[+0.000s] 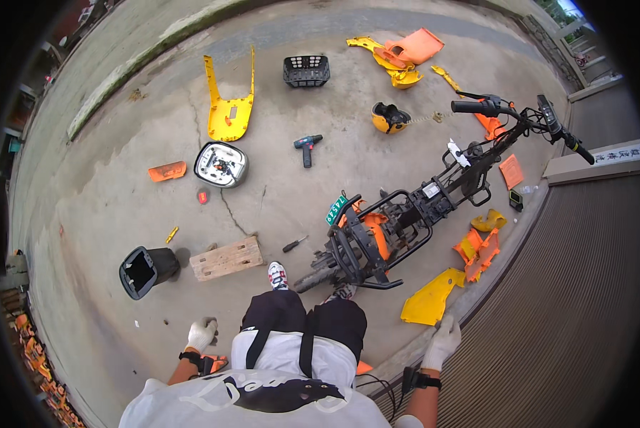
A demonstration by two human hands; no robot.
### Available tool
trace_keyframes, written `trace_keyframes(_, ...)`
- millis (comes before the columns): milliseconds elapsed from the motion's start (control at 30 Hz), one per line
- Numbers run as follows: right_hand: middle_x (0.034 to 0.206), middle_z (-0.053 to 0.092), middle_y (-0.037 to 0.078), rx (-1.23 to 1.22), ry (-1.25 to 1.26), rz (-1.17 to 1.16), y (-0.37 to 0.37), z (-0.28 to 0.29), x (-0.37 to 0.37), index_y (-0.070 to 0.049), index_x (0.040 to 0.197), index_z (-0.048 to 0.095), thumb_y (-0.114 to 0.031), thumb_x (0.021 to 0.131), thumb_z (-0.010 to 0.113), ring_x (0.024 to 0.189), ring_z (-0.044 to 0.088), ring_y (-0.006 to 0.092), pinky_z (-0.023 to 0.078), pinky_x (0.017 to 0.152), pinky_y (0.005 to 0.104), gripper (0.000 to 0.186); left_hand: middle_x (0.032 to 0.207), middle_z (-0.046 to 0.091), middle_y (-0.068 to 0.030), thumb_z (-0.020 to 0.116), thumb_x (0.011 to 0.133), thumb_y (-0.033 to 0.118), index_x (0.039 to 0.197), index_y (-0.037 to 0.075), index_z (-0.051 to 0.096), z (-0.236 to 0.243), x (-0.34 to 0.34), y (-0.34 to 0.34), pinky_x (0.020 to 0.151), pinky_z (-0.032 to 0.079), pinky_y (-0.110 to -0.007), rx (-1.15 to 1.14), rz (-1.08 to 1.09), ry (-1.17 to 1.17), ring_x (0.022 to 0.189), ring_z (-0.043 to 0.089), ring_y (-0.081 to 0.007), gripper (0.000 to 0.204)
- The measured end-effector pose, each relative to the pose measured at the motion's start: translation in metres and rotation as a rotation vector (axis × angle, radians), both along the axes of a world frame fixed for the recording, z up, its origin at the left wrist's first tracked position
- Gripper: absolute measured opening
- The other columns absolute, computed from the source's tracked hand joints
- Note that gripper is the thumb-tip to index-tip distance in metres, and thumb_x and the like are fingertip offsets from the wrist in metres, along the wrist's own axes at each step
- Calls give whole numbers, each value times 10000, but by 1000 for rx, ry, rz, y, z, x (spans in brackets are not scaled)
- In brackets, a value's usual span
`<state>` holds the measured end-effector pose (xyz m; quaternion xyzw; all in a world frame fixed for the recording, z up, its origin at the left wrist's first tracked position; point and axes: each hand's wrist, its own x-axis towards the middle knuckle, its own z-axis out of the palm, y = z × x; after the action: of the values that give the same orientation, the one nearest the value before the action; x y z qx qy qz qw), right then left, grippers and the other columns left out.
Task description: Dismantling and inspecting components of an orange motorcycle frame in an outdoor area.
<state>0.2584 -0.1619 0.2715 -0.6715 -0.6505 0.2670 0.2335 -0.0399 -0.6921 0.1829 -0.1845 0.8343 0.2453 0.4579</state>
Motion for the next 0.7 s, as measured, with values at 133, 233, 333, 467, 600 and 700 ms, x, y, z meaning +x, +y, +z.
trace_keyframes(133,807,654,56,-167,233,247,-38,40,-82,31,992,680,-260,971,604,724,595,132,482,666,279,301,790,694,-110,556,936,214,1159,18,679,17,-24,-8,547,582,-328,117,-72,110,583,668,-186,321)
trace_keyframes(233,1073,697,131,5,90,610,-77,40,-116,-18,1150,671,-241,938,629,988,664,231,514,871,331,311,789,687,-107,561,939,214,1164,23,674,20,-26,-21,535,579,-324,128,-97,160,575,663,-182,315)
trace_keyframes(333,1340,592,170,35,-95,777,-105,12,-140,-61,1343,563,-279,908,638,1230,571,327,442,1053,410,492,792,684,-105,558,947,210,1170,23,669,19,-11,-42,522,575,-325,180,-17,217,565,660,-181,311)
trace_keyframes(467,1486,453,163,80,-169,715,-129,-35,-168,-104,1439,461,-328,892,642,1367,428,355,350,1134,434,618,793,676,-114,565,946,201,1173,-11,653,25,26,-87,505,581,-343,148,67,168,551,656,-189,323)
trace_keyframes(600,1410,535,170,-26,-105,474,-124,-52,-187,-123,1389,525,-386,955,570,1271,532,352,430,1059,427,509,768,690,-143,575,892,181,1086,-28,699,23,57,-148,551,570,-361,71,-69,167,607,687,-228,311)
trace_keyframes(700,1292,619,180,-79,-37,382,-116,-52,-200,-105,1300,601,-456,998,444,1153,602,381,469,993,442,489,802,722,-169,614,858,228,992,-21,738,12,50,-186,655,567,-366,-157,-355,164,689,711,-240,308)
